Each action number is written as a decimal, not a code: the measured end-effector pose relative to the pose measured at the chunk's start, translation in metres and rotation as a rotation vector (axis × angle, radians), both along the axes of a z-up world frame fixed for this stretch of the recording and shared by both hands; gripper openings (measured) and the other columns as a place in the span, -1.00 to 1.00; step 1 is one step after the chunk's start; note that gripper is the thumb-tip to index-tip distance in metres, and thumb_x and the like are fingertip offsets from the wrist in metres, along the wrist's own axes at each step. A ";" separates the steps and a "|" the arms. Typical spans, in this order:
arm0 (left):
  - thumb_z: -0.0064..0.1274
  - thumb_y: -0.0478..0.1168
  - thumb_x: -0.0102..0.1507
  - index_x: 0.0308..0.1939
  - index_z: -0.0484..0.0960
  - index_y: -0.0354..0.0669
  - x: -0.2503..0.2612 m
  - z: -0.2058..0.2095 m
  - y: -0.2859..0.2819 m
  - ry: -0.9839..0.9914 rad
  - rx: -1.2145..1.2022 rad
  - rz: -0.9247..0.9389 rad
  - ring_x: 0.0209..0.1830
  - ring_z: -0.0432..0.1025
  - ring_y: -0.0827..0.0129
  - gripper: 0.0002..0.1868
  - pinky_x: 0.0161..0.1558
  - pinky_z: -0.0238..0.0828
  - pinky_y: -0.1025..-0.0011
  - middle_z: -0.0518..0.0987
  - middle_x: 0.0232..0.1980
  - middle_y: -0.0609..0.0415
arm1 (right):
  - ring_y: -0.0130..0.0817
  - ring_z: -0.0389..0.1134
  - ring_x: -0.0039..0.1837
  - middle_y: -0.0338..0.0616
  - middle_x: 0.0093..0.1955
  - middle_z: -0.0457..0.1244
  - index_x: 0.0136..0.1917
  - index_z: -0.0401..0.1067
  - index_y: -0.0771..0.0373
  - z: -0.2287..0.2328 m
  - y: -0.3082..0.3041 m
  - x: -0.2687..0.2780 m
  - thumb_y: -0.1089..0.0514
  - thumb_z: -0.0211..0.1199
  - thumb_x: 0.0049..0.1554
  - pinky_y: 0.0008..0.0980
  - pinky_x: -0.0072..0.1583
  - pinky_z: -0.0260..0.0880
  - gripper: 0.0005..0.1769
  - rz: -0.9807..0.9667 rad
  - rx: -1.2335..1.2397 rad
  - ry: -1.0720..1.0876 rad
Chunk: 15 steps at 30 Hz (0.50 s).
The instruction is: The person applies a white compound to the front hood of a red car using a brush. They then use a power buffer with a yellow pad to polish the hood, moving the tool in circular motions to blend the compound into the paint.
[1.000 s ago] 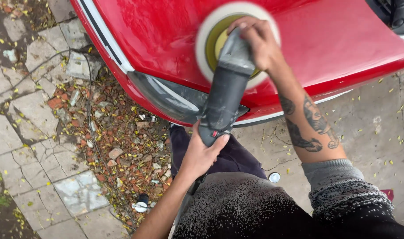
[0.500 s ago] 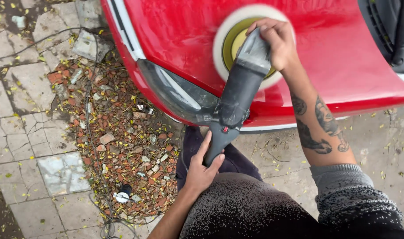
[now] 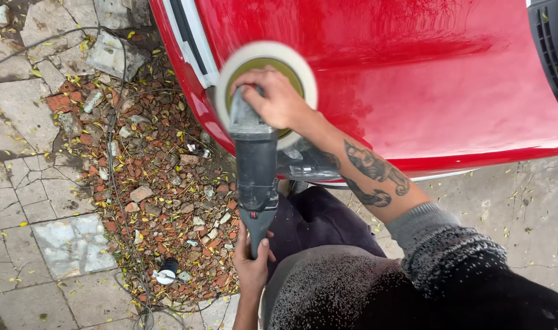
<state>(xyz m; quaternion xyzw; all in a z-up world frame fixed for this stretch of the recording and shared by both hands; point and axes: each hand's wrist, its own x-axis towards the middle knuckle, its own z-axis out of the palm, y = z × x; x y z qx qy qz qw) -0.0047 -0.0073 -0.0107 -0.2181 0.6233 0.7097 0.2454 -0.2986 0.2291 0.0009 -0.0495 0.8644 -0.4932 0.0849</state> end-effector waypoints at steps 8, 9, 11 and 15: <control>-0.07 -0.38 0.30 0.62 -0.04 -0.19 -0.033 0.009 -0.003 0.004 -0.061 0.101 -0.59 0.39 0.57 -0.18 -0.59 0.37 0.54 0.65 -0.16 -0.05 | -0.02 0.41 0.04 0.05 0.02 0.44 0.09 0.60 0.28 -0.013 -0.040 -0.041 0.12 0.00 0.20 -0.02 0.22 0.32 -0.60 0.108 0.110 0.116; -0.05 -0.38 0.30 0.61 -0.04 -0.19 -0.033 0.013 -0.001 0.002 -0.060 0.073 -0.59 0.39 0.57 -0.17 -0.59 0.37 0.54 0.65 -0.16 -0.05 | -0.11 0.45 0.03 0.02 0.01 0.44 0.08 0.58 0.25 -0.011 -0.034 -0.042 0.10 -0.01 0.20 -0.08 0.26 0.35 -0.61 0.098 0.080 0.066; -0.03 -0.39 0.29 0.61 -0.05 -0.19 -0.032 0.022 0.006 0.001 -0.056 0.040 -0.60 0.39 0.57 -0.16 -0.58 0.37 0.55 0.66 -0.17 -0.05 | -0.20 0.49 0.02 -0.02 -0.01 0.45 0.08 0.57 0.22 0.001 -0.016 -0.039 0.09 -0.02 0.21 -0.14 0.29 0.37 -0.63 0.083 0.053 0.016; -0.01 -0.41 0.27 0.61 0.00 -0.18 -0.030 0.047 0.033 -0.015 -0.099 -0.062 -0.59 0.40 0.58 -0.16 -0.59 0.37 0.55 0.66 -0.17 -0.05 | -0.23 0.49 -0.02 -0.02 -0.09 0.44 0.04 0.57 0.25 0.029 0.038 -0.014 0.12 -0.01 0.17 -0.20 0.20 0.43 -0.63 -0.026 -0.029 -0.035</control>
